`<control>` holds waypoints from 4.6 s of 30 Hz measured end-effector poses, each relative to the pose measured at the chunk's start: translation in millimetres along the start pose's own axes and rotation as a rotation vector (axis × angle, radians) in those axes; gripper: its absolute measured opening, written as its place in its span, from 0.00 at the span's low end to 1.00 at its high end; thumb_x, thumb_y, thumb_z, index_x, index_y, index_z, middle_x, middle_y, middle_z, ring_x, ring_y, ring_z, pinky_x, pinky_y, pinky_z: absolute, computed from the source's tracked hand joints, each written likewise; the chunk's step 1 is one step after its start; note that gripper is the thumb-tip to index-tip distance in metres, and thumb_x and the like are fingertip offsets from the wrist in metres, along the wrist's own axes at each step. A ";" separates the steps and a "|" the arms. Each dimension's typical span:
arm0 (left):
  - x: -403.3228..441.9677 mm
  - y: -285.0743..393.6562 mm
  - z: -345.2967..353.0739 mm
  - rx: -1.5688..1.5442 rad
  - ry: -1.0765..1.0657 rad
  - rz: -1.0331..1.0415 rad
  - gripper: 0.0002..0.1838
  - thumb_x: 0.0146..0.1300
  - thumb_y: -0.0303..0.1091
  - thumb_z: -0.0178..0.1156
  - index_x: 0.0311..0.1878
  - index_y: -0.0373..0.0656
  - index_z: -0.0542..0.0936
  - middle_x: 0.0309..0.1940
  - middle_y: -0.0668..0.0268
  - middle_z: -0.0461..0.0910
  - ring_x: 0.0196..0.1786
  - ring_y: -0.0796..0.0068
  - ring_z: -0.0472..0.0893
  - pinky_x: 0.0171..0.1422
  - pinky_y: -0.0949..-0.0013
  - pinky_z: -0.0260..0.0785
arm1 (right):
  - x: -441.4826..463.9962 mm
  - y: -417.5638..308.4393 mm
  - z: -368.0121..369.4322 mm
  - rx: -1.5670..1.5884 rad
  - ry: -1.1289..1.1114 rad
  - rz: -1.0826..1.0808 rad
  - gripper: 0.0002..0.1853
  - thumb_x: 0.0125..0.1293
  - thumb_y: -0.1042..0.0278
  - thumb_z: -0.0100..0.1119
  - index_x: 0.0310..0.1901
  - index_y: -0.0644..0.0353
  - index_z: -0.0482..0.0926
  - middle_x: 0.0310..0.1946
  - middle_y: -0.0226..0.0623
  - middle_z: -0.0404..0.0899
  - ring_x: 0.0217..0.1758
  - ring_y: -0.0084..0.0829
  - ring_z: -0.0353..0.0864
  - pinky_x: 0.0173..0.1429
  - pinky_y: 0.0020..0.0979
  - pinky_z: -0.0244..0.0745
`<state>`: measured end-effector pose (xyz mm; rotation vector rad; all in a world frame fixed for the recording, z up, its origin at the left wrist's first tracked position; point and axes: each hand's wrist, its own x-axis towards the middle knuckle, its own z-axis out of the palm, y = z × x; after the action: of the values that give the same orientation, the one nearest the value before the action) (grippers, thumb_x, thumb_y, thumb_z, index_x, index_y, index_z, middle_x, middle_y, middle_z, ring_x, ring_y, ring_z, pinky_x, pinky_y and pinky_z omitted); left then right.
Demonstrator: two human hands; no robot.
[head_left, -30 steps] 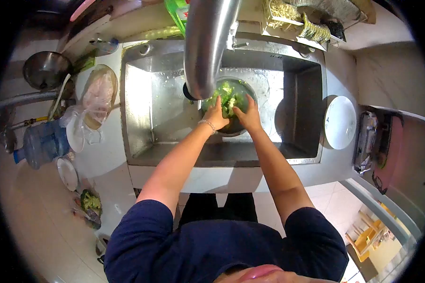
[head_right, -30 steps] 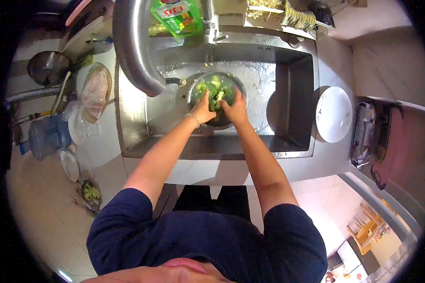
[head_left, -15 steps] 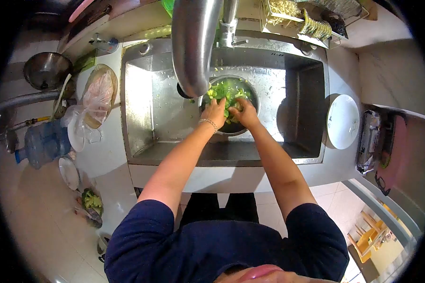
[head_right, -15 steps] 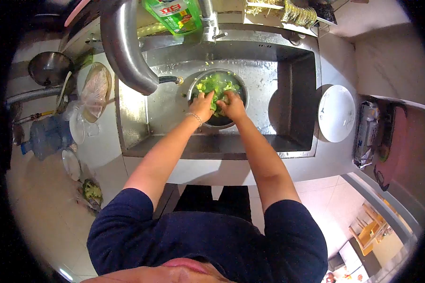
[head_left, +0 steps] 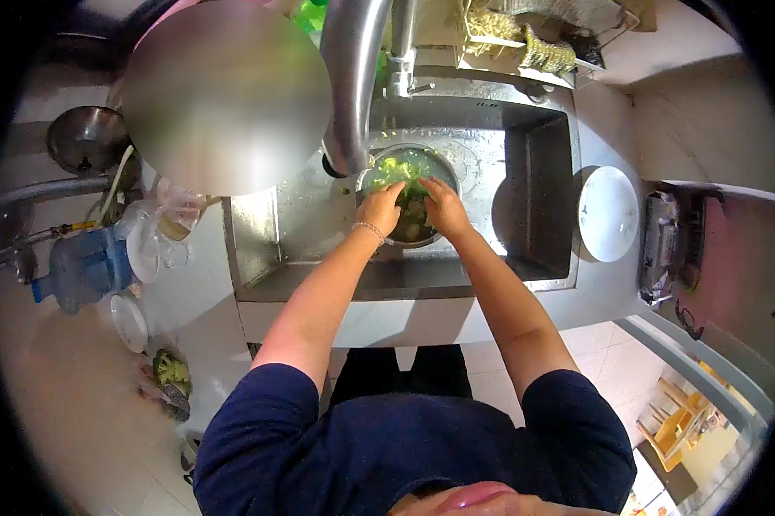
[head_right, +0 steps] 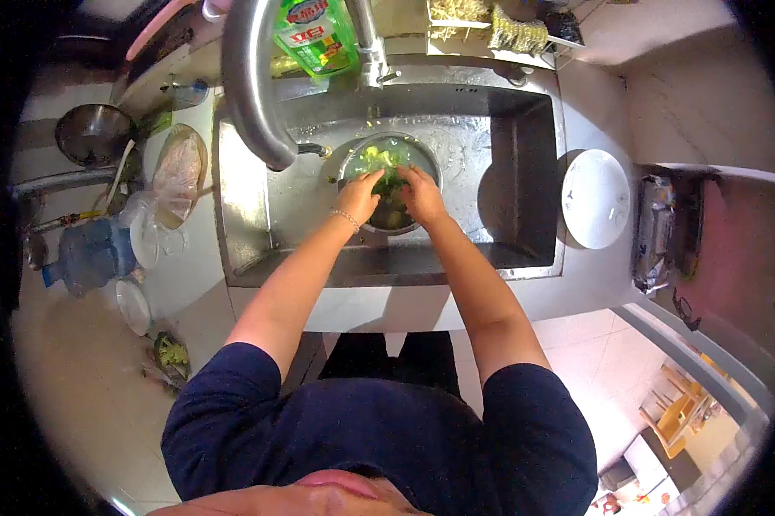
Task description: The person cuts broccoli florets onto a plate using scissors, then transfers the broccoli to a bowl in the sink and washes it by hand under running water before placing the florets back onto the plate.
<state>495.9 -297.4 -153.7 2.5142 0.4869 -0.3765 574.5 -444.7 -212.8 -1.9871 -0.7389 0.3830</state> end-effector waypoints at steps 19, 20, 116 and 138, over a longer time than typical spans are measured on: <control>-32.5 -4.1 11.8 -0.124 0.022 -0.254 0.45 0.42 0.40 0.68 0.64 0.51 0.56 0.63 0.52 0.55 0.64 0.50 0.58 0.65 0.58 0.56 | -161.5 94.3 -223.3 1.217 1.097 0.776 0.21 0.62 0.59 0.52 0.47 0.69 0.63 0.32 0.48 0.73 0.27 0.38 0.76 0.27 0.31 0.77; -26.0 -0.8 10.6 -0.089 0.017 -0.260 0.49 0.42 0.42 0.69 0.66 0.53 0.52 0.65 0.52 0.53 0.65 0.48 0.56 0.66 0.57 0.55 | -157.4 100.4 -228.6 1.194 1.072 0.782 0.20 0.63 0.61 0.51 0.49 0.69 0.62 0.34 0.49 0.73 0.28 0.39 0.77 0.28 0.32 0.77; -55.2 141.2 -105.7 0.043 0.125 0.309 0.33 0.42 0.37 0.66 0.57 0.59 0.71 0.60 0.59 0.63 0.53 0.54 0.70 0.56 0.61 0.66 | -82.5 -73.1 -96.7 0.925 0.282 0.700 0.14 0.57 0.78 0.51 0.47 0.65 0.71 0.29 0.43 0.78 0.23 0.34 0.80 0.22 0.33 0.79; 87.6 4.6 111.1 -0.028 -0.176 -0.282 0.23 0.61 0.35 0.50 0.61 0.52 0.64 0.61 0.51 0.60 0.60 0.54 0.67 0.60 0.59 0.64 | -126.3 3.0 -142.4 0.761 0.563 0.811 0.14 0.56 0.79 0.50 0.46 0.65 0.73 0.26 0.40 0.78 0.20 0.28 0.78 0.18 0.26 0.75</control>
<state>558.2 -340.4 -273.4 2.3616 0.7717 -0.6857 555.4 -622.6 -148.0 -1.4438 0.5442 0.4481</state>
